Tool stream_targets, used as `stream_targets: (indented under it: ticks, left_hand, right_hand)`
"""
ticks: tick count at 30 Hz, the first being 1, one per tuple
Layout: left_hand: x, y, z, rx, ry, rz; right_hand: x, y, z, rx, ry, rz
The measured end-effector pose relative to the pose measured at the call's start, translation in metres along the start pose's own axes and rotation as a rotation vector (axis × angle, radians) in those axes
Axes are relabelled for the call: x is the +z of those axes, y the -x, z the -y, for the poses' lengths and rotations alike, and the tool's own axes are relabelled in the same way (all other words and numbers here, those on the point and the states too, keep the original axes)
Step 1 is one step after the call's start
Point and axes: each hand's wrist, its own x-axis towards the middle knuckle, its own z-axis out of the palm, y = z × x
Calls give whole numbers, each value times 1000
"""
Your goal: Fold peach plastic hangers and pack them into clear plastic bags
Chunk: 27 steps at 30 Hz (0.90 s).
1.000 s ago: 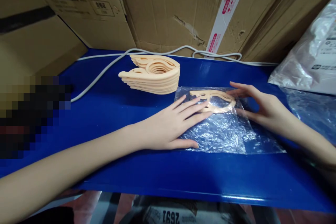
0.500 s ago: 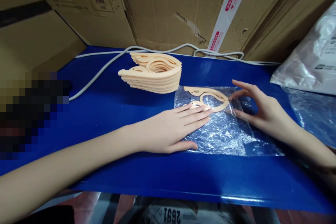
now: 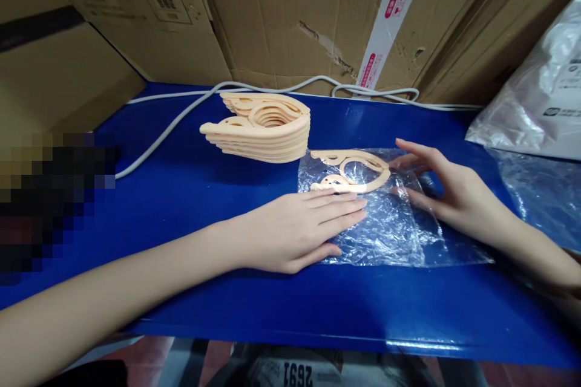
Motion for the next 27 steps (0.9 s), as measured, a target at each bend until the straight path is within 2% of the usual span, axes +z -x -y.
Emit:
stream_targets:
  ticks: [8,15,22,27]
  left_hand:
    - [-2,0,-4,36,57,67]
    - [-1,-1,-5,6,42,84]
    - [-1,-3,-4,8,61,75]
    - [-1,-3,-4,12,106,79]
  right_hand:
    - [-9,4,0,19,89,13]
    - [0,3,0,-66,72,-4]
    - [5,2,-3,-17,-34,9]
    - [6,-1,0,-18,-21,4]
